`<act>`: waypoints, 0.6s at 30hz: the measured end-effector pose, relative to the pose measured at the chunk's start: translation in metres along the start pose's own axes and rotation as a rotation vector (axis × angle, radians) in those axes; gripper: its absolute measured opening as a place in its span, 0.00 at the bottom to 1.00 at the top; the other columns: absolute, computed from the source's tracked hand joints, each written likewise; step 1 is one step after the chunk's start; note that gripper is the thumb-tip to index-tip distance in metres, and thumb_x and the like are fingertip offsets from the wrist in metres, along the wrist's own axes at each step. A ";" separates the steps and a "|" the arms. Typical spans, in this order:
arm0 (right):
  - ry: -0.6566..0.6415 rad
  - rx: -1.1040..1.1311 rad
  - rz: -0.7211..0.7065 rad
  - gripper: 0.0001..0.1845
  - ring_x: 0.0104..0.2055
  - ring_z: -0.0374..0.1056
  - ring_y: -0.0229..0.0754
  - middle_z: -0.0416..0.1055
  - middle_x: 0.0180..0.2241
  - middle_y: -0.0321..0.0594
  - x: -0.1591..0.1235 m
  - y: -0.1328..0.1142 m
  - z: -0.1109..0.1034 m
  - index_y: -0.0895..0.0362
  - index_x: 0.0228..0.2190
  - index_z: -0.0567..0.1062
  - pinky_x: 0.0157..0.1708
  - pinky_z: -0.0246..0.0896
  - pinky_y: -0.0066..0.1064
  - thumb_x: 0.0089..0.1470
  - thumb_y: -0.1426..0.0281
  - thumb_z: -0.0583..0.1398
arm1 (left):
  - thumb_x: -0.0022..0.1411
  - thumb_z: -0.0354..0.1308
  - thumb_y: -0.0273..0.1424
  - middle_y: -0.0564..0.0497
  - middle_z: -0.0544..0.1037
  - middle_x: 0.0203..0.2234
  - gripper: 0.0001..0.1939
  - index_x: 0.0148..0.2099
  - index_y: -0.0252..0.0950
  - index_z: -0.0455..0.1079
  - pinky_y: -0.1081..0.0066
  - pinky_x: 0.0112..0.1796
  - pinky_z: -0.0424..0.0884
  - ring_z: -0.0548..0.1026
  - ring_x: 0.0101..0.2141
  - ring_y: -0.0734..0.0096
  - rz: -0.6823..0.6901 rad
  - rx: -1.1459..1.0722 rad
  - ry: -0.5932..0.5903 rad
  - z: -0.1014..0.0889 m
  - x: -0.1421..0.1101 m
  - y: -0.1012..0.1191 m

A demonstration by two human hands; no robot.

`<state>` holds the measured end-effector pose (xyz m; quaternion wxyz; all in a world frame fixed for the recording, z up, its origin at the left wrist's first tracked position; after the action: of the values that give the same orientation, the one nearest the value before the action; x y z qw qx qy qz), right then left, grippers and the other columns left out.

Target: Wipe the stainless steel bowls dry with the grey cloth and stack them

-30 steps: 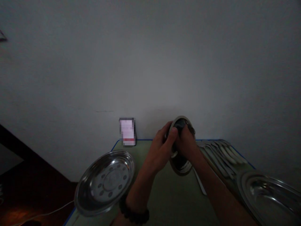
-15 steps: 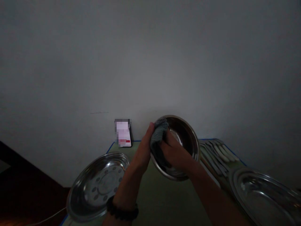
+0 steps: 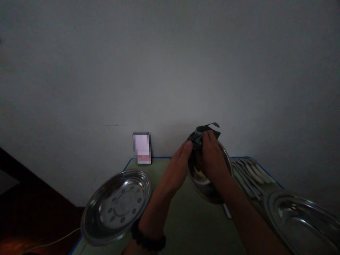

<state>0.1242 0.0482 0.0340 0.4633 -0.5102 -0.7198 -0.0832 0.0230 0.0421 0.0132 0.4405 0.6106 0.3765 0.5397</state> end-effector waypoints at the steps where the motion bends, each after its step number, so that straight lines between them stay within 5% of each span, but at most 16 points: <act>1: 0.001 -0.032 -0.015 0.17 0.47 0.63 0.55 0.64 0.44 0.55 0.001 0.003 0.000 0.60 0.45 0.64 0.46 0.63 0.47 0.51 0.77 0.50 | 0.67 0.47 0.44 0.53 0.73 0.56 0.21 0.53 0.43 0.73 0.65 0.60 0.54 0.67 0.58 0.63 0.013 0.005 -0.003 0.000 0.000 0.002; 8: -0.016 -0.285 -0.046 0.16 0.44 0.62 0.54 0.66 0.45 0.52 0.004 0.022 -0.002 0.58 0.44 0.69 0.43 0.61 0.45 0.51 0.77 0.53 | 0.66 0.48 0.44 0.53 0.75 0.54 0.20 0.53 0.44 0.73 0.64 0.56 0.60 0.70 0.55 0.60 0.033 0.019 0.019 -0.006 -0.004 0.018; 18: -0.618 -0.240 -0.116 0.17 0.49 0.64 0.57 0.71 0.47 0.52 -0.017 0.012 0.024 0.62 0.47 0.72 0.48 0.61 0.47 0.55 0.70 0.57 | 0.65 0.49 0.45 0.51 0.76 0.52 0.20 0.51 0.41 0.73 0.65 0.56 0.60 0.69 0.54 0.61 0.119 0.016 0.330 -0.039 -0.002 0.018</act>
<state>0.1205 0.0565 0.0033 0.1541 -0.5205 -0.8391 -0.0350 -0.0164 0.0397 0.0306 0.3352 0.5386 0.4112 0.6546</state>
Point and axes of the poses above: each hand's wrist, its own x-axis towards the middle knuckle, its own z-axis out of the palm, y = z × x, the point moved 8 cm from there along x, towards the middle knuckle
